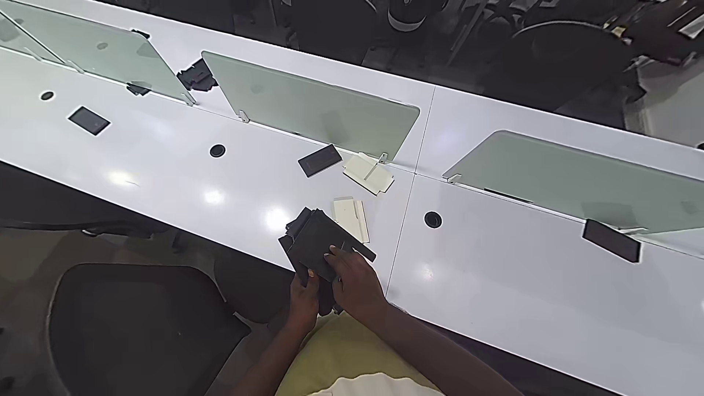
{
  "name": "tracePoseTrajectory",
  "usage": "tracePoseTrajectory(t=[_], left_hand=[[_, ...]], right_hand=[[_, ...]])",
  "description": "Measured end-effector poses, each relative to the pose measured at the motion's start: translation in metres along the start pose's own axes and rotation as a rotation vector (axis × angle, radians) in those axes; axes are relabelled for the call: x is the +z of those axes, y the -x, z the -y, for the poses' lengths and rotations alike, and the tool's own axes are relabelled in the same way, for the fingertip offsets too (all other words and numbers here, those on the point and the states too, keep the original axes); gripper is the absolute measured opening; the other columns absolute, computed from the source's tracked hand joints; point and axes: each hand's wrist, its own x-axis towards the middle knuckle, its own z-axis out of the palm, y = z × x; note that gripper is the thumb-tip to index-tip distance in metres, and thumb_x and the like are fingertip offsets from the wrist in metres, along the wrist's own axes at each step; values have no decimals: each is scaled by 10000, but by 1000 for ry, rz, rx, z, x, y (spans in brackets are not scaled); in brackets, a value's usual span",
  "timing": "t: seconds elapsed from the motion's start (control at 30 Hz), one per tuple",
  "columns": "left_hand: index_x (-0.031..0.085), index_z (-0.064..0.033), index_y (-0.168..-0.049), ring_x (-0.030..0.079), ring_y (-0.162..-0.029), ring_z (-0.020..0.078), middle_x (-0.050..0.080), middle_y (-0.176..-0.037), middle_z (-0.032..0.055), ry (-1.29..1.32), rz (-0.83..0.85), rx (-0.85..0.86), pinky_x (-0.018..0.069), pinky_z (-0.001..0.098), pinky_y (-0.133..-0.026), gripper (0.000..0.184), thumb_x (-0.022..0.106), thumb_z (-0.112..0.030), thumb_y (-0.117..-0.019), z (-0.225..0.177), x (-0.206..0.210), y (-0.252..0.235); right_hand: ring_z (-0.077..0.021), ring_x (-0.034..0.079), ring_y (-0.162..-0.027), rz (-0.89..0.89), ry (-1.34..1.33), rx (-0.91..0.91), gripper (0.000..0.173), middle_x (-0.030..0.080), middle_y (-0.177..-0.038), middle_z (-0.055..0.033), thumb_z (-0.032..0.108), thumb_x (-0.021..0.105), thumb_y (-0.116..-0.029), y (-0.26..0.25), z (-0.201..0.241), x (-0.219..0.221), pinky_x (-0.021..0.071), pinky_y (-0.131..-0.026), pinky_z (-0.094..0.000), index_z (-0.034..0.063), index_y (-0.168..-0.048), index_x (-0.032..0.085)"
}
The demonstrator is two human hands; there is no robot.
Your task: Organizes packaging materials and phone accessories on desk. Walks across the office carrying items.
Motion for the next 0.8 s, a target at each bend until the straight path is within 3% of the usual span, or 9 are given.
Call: tracePoseTrajectory(t=[0.07, 0.23, 0.4, 0.47, 0.53, 0.67, 0.73, 0.8], left_hand=[[497, 18, -1299, 711, -969, 141, 710, -1043, 83, 30, 1, -23, 603, 344, -891, 351, 446, -250, -1078, -4, -2, -2], [478, 9, -1311, 723, -949, 154, 715, -1038, 82, 82, 9, -53, 618, 359, -866, 373, 407, -287, -1094, -11, -15, -3], [488, -2, -1307, 727, -937, 168, 717, -1031, 91, 98, -28, -96, 625, 365, -840, 353, 358, -264, -1109, -19, -26, -3], [482, 3, -1324, 732, -931, 186, 722, -1033, 106, 119, -33, -160, 633, 382, -824, 365, 340, -260, -1115, -27, -32, -5], [491, -36, -1293, 736, -885, 173, 729, -989, 86, 141, -2, -239, 637, 371, -777, 376, 277, -288, -1114, -36, -40, -8], [552, -82, -1306, 733, -957, 222, 733, -1058, 113, 261, 173, -368, 629, 430, -803, 627, 197, -549, -1084, -49, -54, -10], [585, -130, -1297, 732, -995, 203, 741, -1085, 88, 305, 295, -381, 625, 422, -845, 710, 284, -701, -1002, -54, -58, -8], [654, -171, -1246, 738, -989, 195, 754, -1072, 74, 341, 387, -359, 621, 414, -858, 769, 475, -810, -858, -53, -63, -8]], right_hand=[[-326, 691, -997, -8, 86, -23, 470, 676, -1346, -108, -23, 589, -815, 1, 0, 4, 578, -789, -412, 93, -1247, 735], [-296, 693, -956, -86, 112, -109, 454, 708, -1290, -84, -20, 578, -827, 2, -7, 5, 583, -757, -385, 97, -1230, 749], [-238, 675, -926, -191, 60, -263, 312, 741, -1185, -59, 3, 562, -881, 0, -24, 8, 562, -796, -336, 104, -1094, 767], [-236, 658, -998, -205, 24, -338, 237, 740, -1153, -42, 39, 548, -959, -9, -38, -4, 529, -876, -386, 127, -1054, 746], [-214, 632, -1124, -232, -2, -431, 207, 745, -1142, 1, 54, 548, -982, -22, -51, -23, 455, -981, -422, 163, -1007, 723], [-207, 516, -1369, -162, -149, -588, 162, 736, -1217, 37, 64, 564, -979, -34, -49, -47, 290, -1164, -496, 170, -935, 679], [-222, 448, -1439, -61, -208, -632, 149, 703, -1304, 37, 87, 571, -990, -34, -44, -46, 226, -1200, -537, 167, -945, 689], [-231, 430, -1456, 6, -189, -658, 160, 676, -1356, 45, 93, 575, -999, -34, -39, -41, 228, -1199, -575, 165, -937, 703]])
